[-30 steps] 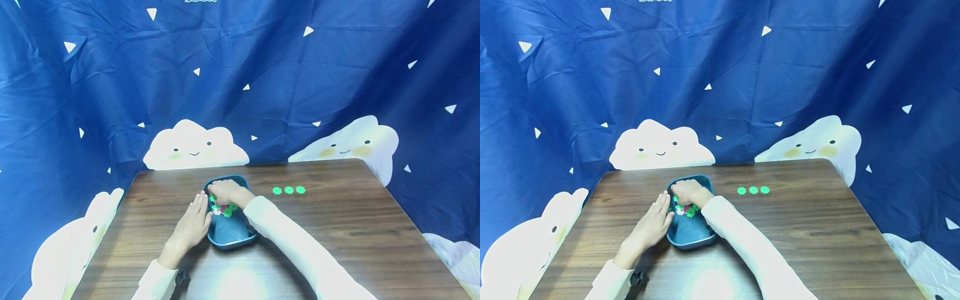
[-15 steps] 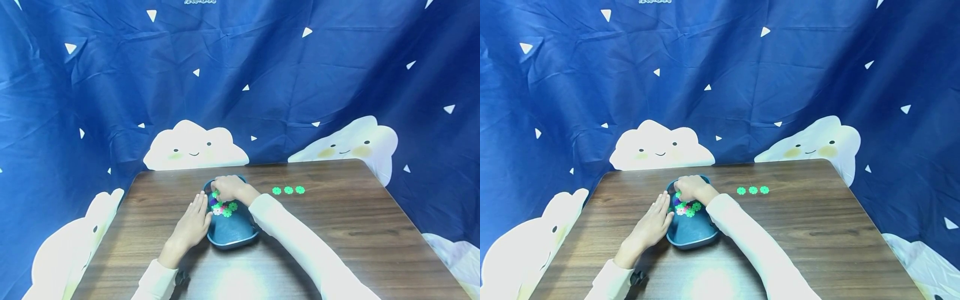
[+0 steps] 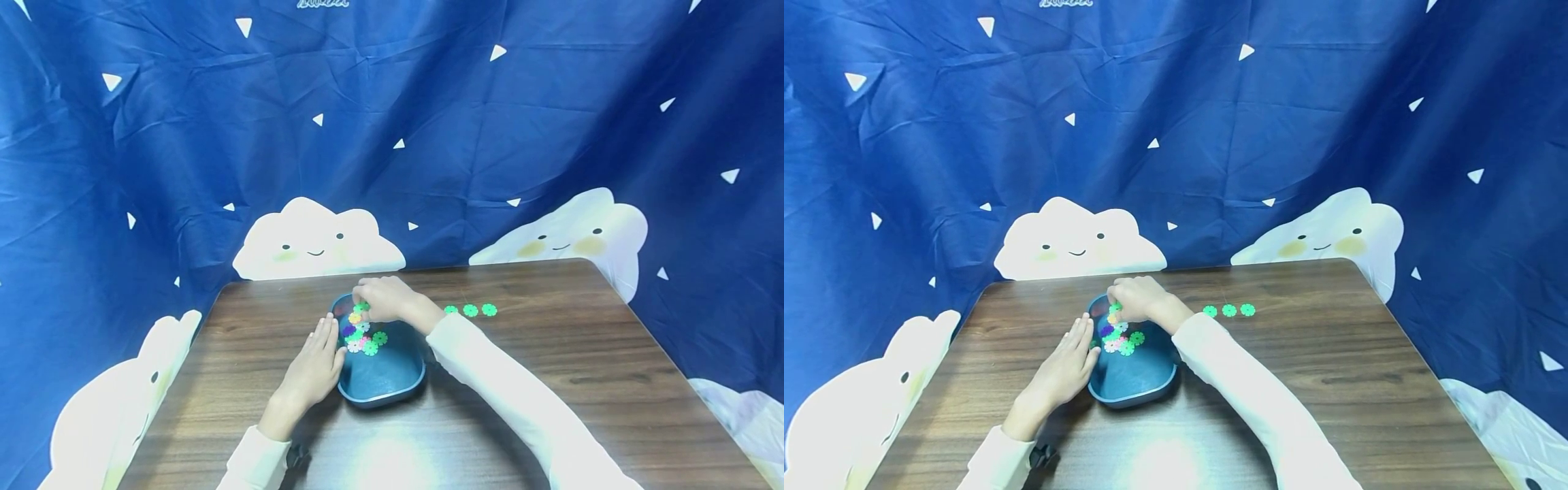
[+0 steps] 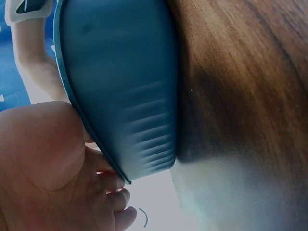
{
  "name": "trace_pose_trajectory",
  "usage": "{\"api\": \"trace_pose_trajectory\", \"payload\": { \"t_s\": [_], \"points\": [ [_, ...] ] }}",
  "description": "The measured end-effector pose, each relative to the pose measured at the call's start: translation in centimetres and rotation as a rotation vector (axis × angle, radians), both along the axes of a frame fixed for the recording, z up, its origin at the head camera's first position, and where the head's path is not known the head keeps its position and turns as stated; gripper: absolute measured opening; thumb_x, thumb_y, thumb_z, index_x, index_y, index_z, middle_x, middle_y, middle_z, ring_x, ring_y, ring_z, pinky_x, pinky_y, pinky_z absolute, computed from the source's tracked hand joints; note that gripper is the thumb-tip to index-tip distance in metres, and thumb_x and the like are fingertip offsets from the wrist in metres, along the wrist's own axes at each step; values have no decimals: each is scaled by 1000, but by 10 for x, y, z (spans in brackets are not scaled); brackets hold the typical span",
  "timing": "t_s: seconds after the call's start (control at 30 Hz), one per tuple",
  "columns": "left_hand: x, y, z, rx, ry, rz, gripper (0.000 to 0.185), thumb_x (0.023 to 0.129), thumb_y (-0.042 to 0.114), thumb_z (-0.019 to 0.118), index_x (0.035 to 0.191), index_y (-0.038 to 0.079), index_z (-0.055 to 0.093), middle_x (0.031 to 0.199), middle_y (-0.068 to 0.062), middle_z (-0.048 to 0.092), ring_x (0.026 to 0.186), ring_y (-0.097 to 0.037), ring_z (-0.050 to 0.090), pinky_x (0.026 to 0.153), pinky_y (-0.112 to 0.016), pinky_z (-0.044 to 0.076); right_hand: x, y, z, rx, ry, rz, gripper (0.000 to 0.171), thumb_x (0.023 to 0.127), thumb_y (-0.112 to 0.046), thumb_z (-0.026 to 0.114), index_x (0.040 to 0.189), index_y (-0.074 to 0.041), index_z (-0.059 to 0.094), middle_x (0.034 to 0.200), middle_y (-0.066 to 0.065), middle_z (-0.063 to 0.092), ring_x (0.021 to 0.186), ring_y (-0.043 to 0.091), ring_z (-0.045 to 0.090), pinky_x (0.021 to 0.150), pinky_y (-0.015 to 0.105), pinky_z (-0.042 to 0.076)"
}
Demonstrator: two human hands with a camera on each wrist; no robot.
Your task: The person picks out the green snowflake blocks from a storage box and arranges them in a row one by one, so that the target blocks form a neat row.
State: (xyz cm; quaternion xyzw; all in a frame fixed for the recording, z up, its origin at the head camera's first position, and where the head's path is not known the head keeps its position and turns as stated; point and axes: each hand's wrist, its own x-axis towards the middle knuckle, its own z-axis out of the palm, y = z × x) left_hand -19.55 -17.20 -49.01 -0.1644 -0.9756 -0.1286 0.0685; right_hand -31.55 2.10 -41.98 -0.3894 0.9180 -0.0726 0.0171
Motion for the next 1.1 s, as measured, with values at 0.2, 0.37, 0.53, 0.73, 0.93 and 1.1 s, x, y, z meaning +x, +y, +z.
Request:
{"api": "trace_pose_trajectory", "payload": {
  "t_s": [0.2, 0.37, 0.53, 0.73, 0.93, 1.1],
  "points": [
    [0, 1, 3, -7, -33, 29, 62, 105, 34, 37, 153, -3, 24, 163, -18, 19, 151, -33, 19, 122, -50, 24, 5, 17, 13, 6, 52, -17, 26, 86, -33, 70, 110, -23, 67, 102, -8, 61, 80, 10, 57, 73, 29, 53],
    [-1, 1, 3, -2, -46, 36, 62, 105, 33, 40, 153, -2, 25, 163, -17, 19, 152, -32, 18, 122, -49, 22, 8, 35, 20, -14, 79, -40, 25, 86, -33, 68, 109, -25, 68, 102, -9, 61, 79, 9, 56, 72, 29, 53],
    [-1, 0, 2, 6, -46, 36, 62, 105, 33, 41, 153, -2, 24, 163, -17, 18, 152, -31, 17, 122, -49, 22, 13, 54, 28, -41, 77, -68, 27, 86, -33, 68, 112, -25, 68, 105, -10, 62, 77, 10, 56, 71, 31, 53],
    [-1, 0, 0, 12, -37, 35, 62, 105, 32, 41, 153, -2, 25, 163, -17, 19, 152, -32, 18, 122, -50, 24, 17, 79, 37, -82, 107, -107, 24, 85, -30, 68, 108, -23, 69, 99, -9, 60, 78, 11, 55, 66, 30, 49],
    [-1, 0, 2, 21, -37, 35, 61, 105, 31, 42, 153, -2, 25, 163, -17, 18, 152, -31, 17, 122, -49, 22, 20, 106, 42, -112, 117, -152, 24, 84, -29, 70, 108, -22, 70, 101, -7, 62, 80, 12, 56, 70, 30, 50],
    [-1, 0, 2, 22, -35, 33, 61, 105, 31, 42, 153, -3, 25, 163, -18, 19, 151, -33, 19, 122, -50, 24, 24, 129, 41, -130, 123, -182, 24, 84, -27, 69, 107, -22, 70, 101, -6, 63, 77, 10, 57, 69, 30, 50]
  ]
}}
